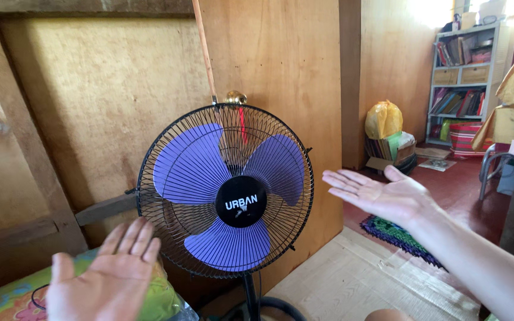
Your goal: The person assembles a standing fan by attaching the purple fan blades to the motor hub, securing them with a black nut, and then attaching the front wire cage. The person repeatedly removes and reattaches the nut and cage during the process.
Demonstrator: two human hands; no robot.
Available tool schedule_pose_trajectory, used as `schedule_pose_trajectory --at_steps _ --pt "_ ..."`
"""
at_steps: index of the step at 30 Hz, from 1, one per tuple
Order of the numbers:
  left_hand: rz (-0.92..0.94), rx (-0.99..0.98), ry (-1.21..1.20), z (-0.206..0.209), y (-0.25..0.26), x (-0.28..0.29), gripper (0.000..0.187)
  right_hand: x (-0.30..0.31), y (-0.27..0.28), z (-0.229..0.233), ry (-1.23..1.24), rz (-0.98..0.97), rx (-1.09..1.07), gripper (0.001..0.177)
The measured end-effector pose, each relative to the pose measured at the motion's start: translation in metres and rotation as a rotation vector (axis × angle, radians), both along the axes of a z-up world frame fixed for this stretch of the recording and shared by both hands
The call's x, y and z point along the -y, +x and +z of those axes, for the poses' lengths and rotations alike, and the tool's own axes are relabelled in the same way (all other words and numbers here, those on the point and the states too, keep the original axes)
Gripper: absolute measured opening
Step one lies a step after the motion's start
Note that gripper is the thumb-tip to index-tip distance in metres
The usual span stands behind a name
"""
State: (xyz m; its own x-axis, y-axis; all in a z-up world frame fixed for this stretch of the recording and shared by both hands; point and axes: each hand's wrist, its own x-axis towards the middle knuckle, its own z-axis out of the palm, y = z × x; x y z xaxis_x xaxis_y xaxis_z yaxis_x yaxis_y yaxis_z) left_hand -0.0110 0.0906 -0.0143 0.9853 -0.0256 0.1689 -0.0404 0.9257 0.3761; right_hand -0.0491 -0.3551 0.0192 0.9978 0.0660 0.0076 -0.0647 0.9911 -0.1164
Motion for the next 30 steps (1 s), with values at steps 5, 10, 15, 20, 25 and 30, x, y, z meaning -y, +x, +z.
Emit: schedule_pose_trajectory --at_steps 5,10,15,20,25,30 --pt "-0.001 0.161 0.021 -0.014 0.016 -0.032 0.109 0.004 0.003 0.002 0.123 -0.042 0.014 0.094" --pt "-0.162 0.494 0.051 -0.038 0.029 -0.078 0.109 -0.001 0.007 -0.002 0.097 0.021 0.079 0.096" --pt "-0.138 0.541 0.017 -0.043 0.020 -0.096 0.107 -0.028 0.019 0.000 0.058 0.054 0.068 0.097" --pt "-0.068 0.407 -0.094 -0.031 0.008 -0.086 0.105 -0.055 0.026 0.011 0.052 0.096 0.090 0.096" --pt "-0.117 0.385 -0.131 -0.022 0.002 -0.071 0.099 -0.081 0.028 0.021 0.005 0.181 0.163 0.096" --pt "-0.168 0.329 -0.245 -0.013 -0.006 -0.042 0.098 -0.110 0.022 0.035 -0.029 0.292 0.225 0.095"
